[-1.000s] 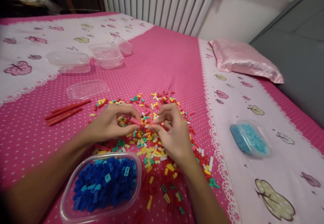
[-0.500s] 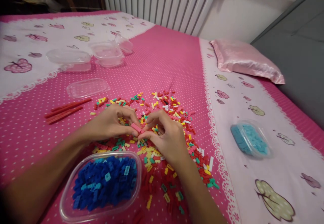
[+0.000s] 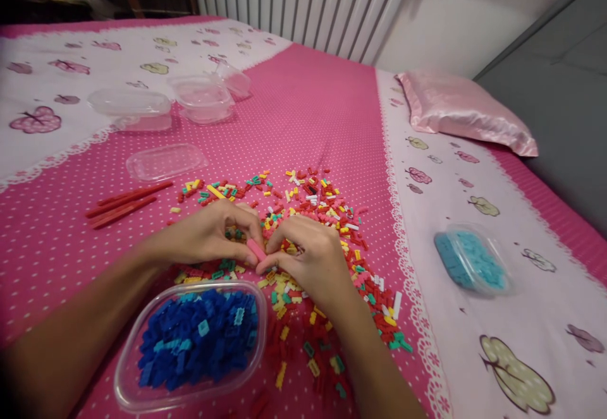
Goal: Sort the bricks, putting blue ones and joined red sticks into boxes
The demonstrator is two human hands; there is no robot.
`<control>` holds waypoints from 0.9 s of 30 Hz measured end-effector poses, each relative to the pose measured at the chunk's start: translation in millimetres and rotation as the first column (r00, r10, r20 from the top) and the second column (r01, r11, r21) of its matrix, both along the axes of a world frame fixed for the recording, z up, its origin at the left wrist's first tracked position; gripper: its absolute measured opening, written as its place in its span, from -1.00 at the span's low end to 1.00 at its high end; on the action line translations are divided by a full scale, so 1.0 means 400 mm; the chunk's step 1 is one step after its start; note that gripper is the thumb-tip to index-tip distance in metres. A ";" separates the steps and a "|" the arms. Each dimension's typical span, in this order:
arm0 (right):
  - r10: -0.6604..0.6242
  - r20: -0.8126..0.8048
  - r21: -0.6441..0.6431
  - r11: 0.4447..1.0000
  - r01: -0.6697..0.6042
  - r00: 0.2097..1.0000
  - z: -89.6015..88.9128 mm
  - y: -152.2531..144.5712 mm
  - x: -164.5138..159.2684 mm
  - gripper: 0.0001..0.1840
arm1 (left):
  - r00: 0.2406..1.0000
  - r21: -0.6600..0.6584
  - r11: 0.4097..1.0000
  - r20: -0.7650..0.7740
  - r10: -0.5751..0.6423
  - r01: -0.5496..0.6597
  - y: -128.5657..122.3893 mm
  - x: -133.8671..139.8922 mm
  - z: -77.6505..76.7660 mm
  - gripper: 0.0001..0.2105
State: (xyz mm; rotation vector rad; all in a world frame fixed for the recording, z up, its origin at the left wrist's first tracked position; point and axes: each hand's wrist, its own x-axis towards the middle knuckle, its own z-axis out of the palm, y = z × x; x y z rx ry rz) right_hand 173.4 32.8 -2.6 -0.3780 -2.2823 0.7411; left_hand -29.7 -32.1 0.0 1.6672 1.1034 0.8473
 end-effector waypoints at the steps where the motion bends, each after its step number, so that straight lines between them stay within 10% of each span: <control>1: -0.004 0.011 -0.009 1.000 0.004 1.000 -0.001 0.000 0.000 -0.67 | 1.000 0.010 1.000 -0.015 -0.005 0.005 0.001 0.001 -0.002 -0.88; 7: -0.089 0.042 -0.100 0.991 0.093 0.995 0.001 0.003 0.001 -0.61 | 0.995 0.135 0.991 -0.103 0.011 0.003 -0.003 0.001 0.007 -0.87; 13: -0.217 0.108 -0.257 0.937 0.238 0.970 0.003 0.031 0.032 -0.61 | 0.892 0.334 0.850 -0.056 0.449 -0.407 -0.019 -0.049 0.034 -0.91; 18: -0.319 0.264 -0.091 0.931 0.353 0.910 -0.033 0.055 0.035 -0.68 | 0.766 0.388 0.726 -0.076 0.639 -0.567 -0.012 -0.092 0.022 -0.86; 27: -0.180 0.488 0.019 0.981 0.195 0.854 -0.082 0.035 0.022 -0.52 | 0.702 0.266 0.665 0.075 0.708 -0.698 -0.010 -0.107 -0.001 -0.77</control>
